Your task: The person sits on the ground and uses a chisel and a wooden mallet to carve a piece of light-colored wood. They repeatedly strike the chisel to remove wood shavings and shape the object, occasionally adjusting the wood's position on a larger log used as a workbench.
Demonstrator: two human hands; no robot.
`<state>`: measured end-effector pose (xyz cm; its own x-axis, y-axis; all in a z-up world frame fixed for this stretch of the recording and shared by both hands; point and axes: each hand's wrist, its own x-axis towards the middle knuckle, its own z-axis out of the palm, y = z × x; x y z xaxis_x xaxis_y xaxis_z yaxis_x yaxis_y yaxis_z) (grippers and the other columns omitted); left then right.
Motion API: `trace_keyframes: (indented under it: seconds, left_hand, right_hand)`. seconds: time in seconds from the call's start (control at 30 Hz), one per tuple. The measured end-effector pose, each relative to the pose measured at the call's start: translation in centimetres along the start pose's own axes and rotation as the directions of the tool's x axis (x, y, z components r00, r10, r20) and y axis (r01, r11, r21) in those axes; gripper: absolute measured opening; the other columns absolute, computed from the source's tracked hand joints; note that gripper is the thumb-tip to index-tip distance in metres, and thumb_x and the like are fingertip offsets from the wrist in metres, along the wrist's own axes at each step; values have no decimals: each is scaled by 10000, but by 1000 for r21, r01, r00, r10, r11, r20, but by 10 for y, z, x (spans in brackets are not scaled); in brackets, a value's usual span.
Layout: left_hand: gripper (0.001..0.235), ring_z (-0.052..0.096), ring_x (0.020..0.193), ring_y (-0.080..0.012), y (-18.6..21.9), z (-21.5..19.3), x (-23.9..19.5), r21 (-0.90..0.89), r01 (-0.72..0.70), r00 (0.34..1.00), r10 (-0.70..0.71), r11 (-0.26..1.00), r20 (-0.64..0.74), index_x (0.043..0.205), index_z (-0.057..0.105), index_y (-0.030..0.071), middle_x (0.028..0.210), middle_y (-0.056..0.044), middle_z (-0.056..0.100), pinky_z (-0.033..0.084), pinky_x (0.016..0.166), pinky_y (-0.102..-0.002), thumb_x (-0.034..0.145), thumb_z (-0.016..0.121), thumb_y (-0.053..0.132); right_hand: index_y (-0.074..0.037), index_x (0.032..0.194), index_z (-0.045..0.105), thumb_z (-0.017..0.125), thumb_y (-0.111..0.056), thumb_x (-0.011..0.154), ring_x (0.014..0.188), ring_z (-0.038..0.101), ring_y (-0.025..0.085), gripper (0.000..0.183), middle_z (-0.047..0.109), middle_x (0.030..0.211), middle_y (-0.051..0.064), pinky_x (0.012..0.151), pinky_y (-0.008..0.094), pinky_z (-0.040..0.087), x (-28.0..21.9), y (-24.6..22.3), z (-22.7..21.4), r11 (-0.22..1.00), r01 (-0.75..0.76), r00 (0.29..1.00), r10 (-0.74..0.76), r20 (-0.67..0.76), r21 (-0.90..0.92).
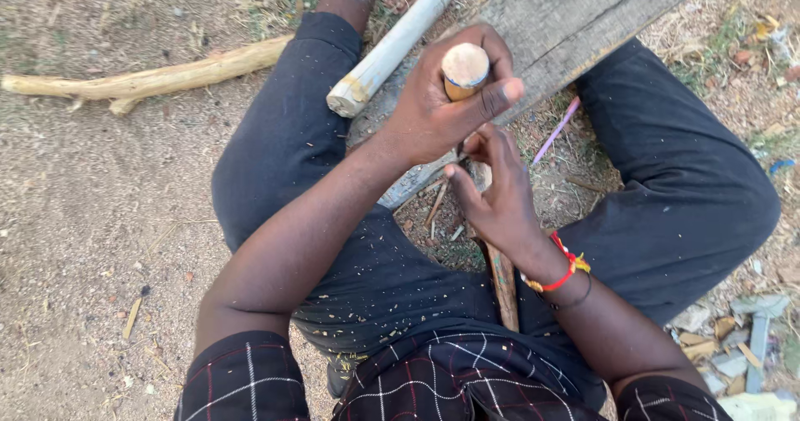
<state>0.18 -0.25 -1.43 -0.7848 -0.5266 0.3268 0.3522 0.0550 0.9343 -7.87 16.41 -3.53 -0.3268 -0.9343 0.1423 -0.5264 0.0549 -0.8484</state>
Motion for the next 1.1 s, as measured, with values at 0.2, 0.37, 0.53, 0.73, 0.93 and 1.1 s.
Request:
trace_keyframes:
  seconds: [0.2, 0.37, 0.53, 0.73, 0.93, 1.1]
  left_hand:
    - [382, 612, 991, -75, -14, 7, 6, -161, 167, 976, -140, 973, 164, 1202, 568, 118, 1070, 23, 595, 525, 913, -305, 1032, 652, 450]
    - [505, 540, 1363, -391, -27, -78, 10, 755, -73, 981, -91, 651, 174, 1495, 545, 61, 1493, -204, 544, 446, 1113, -471, 1154, 672, 411]
    - [804, 553, 1278, -402, -53, -139, -5, 930, 95, 982, -187, 354, -29, 1546, 539, 81, 1452, -228, 539, 469, 1034, -459, 800, 772, 268]
    - [514, 649, 1200, -340, -90, -115, 17, 917, 393, 734, -623, 67, -269, 1385, 585, 184, 1291, -144, 683, 504, 997, -488, 965, 672, 467]
    - [611, 694, 1058, -369, -90, -80, 10, 823, 558, 732, -531, 108, -427, 1510, 433, 286, 1207, -213, 653, 545, 904, -488, 917, 584, 284]
    - [263, 710, 1060, -345, -82, -59, -3, 873, 434, 822, -494, 223, -283, 1212, 687, 272, 1084, -135, 753, 554, 923, -484, 1007, 527, 307]
  right_hand:
    - [-12, 1110, 620, 697, -69, 1002, 780, 580, 184, 144, 605, 884, 84, 730, 309, 482, -11, 39, 5, 980, -183, 981, 177, 76, 80]
    - [1, 1230, 630, 526, -9, 1069, 874, 642, 104, 192, 699, 968, 45, 798, 252, 526, -31, 54, 8, 799, -301, 953, 273, 132, 520]
    - [5, 1219, 619, 536, -15, 1063, 897, 684, 132, 178, 695, 971, 59, 850, 285, 570, -36, 57, 5, 679, -344, 930, 343, 133, 649]
    - [14, 1228, 620, 546, -17, 1066, 903, 668, 137, 182, 676, 975, 69, 857, 299, 566, -37, 48, 4, 669, -349, 927, 349, 137, 657]
    - [21, 1224, 626, 547, -28, 1060, 919, 671, 136, 189, 672, 990, 65, 883, 314, 583, -40, 50, 2, 671, -337, 929, 350, 119, 660]
    - [25, 1227, 621, 540, -24, 1063, 892, 670, 141, 189, 674, 977, 69, 868, 315, 582, -36, 52, 3, 623, -374, 909, 394, 137, 687]
